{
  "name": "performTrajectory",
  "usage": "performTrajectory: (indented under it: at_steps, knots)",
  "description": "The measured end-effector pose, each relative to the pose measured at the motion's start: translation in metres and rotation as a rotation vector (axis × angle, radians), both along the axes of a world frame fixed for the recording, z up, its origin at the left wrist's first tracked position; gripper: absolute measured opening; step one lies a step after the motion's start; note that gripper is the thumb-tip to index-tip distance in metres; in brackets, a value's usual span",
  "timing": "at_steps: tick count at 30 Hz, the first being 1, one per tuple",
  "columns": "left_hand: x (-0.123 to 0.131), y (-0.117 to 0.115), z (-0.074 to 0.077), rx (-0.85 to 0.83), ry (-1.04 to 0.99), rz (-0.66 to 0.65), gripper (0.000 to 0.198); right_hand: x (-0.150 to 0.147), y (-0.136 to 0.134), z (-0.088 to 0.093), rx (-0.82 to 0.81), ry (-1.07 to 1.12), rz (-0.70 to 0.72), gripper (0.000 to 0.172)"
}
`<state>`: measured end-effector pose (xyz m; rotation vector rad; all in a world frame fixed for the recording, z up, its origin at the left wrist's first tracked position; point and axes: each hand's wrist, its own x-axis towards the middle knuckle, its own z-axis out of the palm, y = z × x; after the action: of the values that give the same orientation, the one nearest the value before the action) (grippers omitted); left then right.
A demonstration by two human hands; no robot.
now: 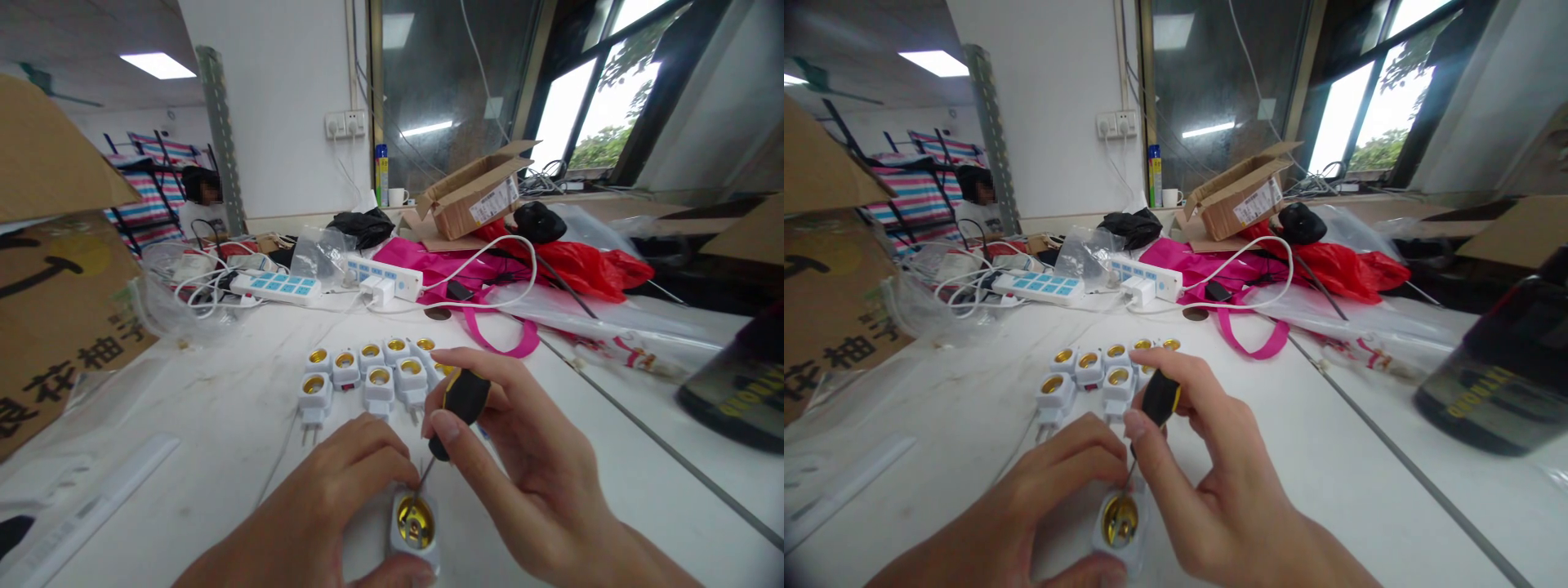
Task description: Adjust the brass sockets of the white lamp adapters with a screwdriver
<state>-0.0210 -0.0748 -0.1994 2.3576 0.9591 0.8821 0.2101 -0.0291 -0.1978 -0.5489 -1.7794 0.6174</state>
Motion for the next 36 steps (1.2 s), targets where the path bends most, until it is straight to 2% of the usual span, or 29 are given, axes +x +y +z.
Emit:
performTrajectory:
  at_steps: [7,18,22,26,31,36]
  knots:
    - [0.0009,0.0024,-0.0004,0.001,-0.027,0.003,0.042,0.0011,0.0002,0.0018,0.017,-0.026,-0.028,0.048]
    - [0.0018,0.0032,0.0004,0.007,-0.011,-0.013,0.034,0.0042,-0.0019,0.0017,0.031,-0.074,0.005,0.061]
    - [0.0022,0.0021,0.0001,0.026,-0.01,-0.008,0.035,0.0087,-0.0057,0.004,-0.018,-0.082,0.038,0.062]
    - [0.0021,0.0,0.0006,0.045,-0.019,0.002,0.037,0.0097,-0.0081,0.003,-0.019,-0.071,0.065,0.065]
    - [0.0021,0.0001,0.0001,0.02,-0.033,-0.002,0.042,0.006,-0.0067,-0.0019,0.056,-0.08,0.009,0.071]
    - [0.003,0.0016,0.001,0.026,-0.023,-0.01,0.048,0.0025,-0.0065,-0.0042,0.047,-0.055,0.078,0.071]
